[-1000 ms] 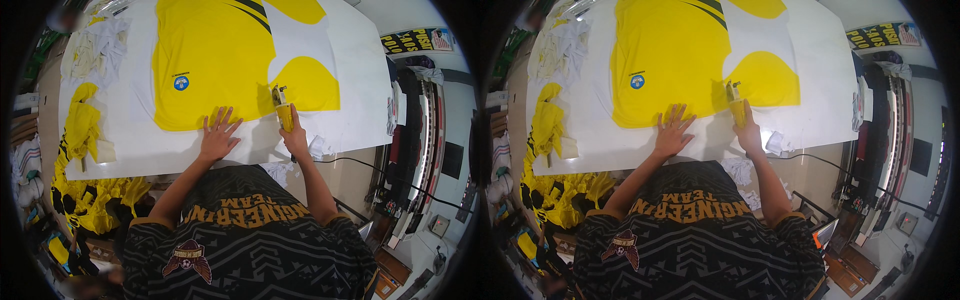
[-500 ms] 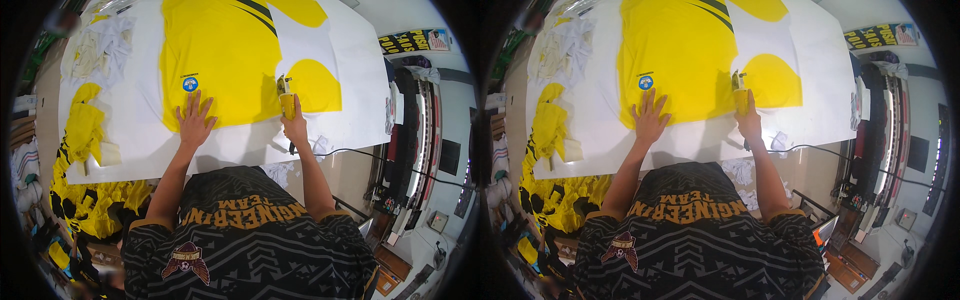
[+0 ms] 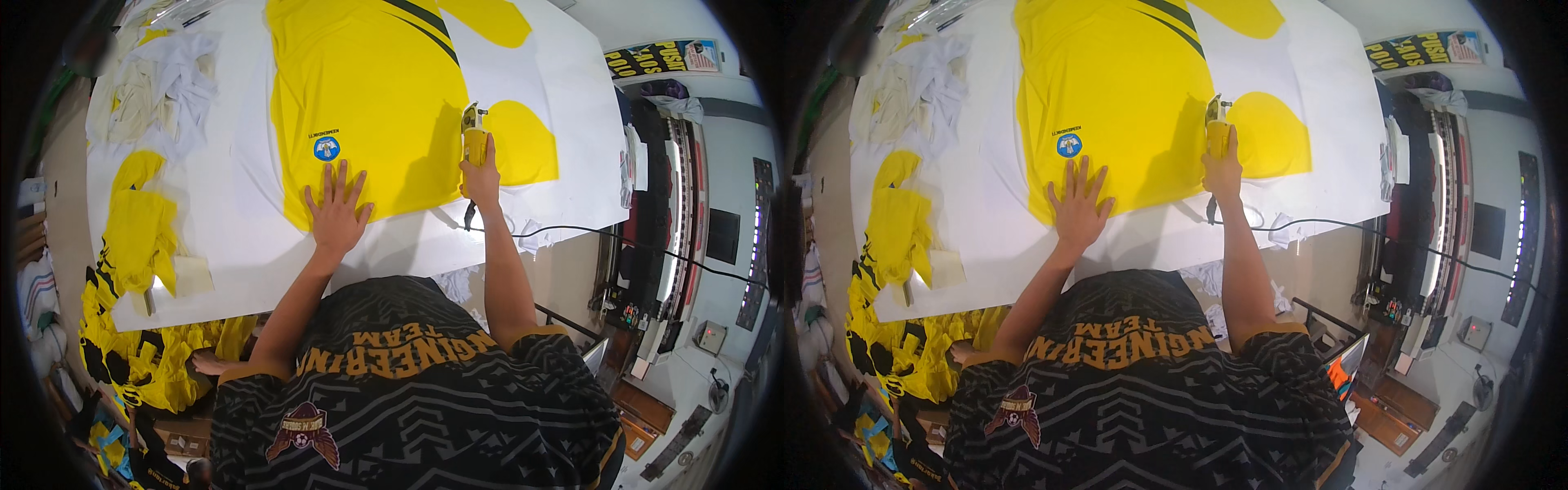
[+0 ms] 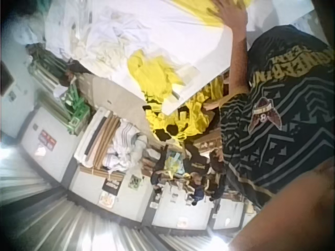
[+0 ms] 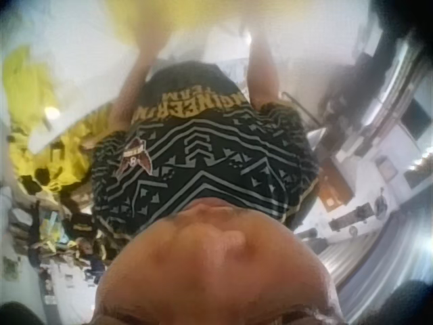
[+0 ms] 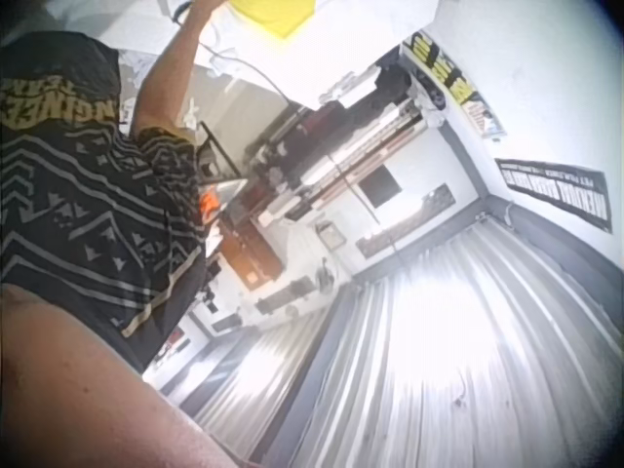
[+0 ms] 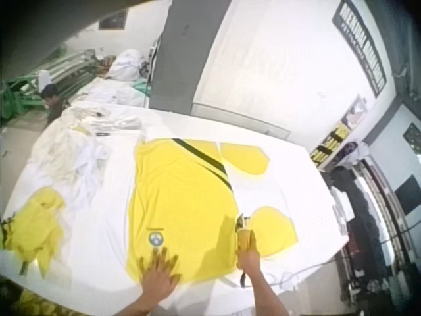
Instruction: The person uses a yellow electric fabric cutter to trim the edges of a yellow t-shirt laid on a white table. They repeatedly reposition the shirt and cut along its contours, then set the cut pieces aside.
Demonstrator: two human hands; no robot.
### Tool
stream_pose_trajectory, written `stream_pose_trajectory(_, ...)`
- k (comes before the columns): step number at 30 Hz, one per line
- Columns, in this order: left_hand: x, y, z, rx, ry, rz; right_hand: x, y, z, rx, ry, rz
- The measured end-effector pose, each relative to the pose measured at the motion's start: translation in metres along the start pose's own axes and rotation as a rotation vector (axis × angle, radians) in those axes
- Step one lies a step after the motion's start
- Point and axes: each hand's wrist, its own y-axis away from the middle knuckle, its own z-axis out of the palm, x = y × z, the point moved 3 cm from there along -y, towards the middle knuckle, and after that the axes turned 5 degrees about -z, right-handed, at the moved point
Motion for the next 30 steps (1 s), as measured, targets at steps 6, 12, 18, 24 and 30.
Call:
stream_pose_trajectory(6,-0.003,0.001,-0.004,-0.027,0.028,-0.022,-0.078,-0.007,0.003,0.05,-0.18,0.342)
stream_pose_trajectory(12,-0.004,0.001,-0.001,-0.024,0.063,-0.018,-0.088,-0.021,0.011,0.11,-0.172,0.385)
stream_pose_trajectory(18,-0.005,0.002,-0.002,-0.048,0.085,-0.03,-0.087,-0.047,0.021,0.157,-0.16,0.439)
stream_pose_trajectory(24,-0.004,0.001,-0.004,-0.014,0.111,-0.025,-0.05,-0.093,0.018,0.212,-0.102,0.437)
stream_pose_trajectory(30,-0.028,0.016,-0.017,-0.049,0.072,-0.028,-0.031,-0.075,-0.003,0.071,-0.102,0.343)
